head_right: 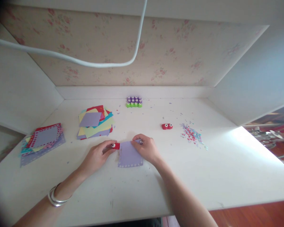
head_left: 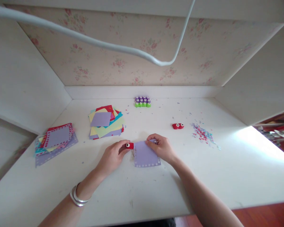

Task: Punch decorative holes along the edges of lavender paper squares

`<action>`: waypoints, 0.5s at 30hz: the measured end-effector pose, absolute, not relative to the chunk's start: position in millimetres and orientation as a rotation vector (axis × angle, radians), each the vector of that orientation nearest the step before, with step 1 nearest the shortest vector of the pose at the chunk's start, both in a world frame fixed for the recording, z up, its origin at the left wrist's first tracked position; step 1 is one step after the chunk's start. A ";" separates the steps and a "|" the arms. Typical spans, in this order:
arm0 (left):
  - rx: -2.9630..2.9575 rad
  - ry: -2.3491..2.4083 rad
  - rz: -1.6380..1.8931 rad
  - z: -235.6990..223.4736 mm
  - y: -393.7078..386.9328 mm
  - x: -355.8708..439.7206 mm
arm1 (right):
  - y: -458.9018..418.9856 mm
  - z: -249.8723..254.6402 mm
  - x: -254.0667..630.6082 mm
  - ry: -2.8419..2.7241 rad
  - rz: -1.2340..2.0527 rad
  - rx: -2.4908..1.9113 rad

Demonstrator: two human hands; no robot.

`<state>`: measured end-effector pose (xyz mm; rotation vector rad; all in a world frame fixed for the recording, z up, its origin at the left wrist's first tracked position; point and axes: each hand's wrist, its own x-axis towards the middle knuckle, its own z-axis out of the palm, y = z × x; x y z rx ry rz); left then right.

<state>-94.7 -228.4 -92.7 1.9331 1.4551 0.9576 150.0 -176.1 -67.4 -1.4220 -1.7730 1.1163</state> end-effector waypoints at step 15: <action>1.983 1.469 0.947 -95.8 -228.4 -95.6 | -176.1 -66.9 149.7 -1.765 1.131 -1.393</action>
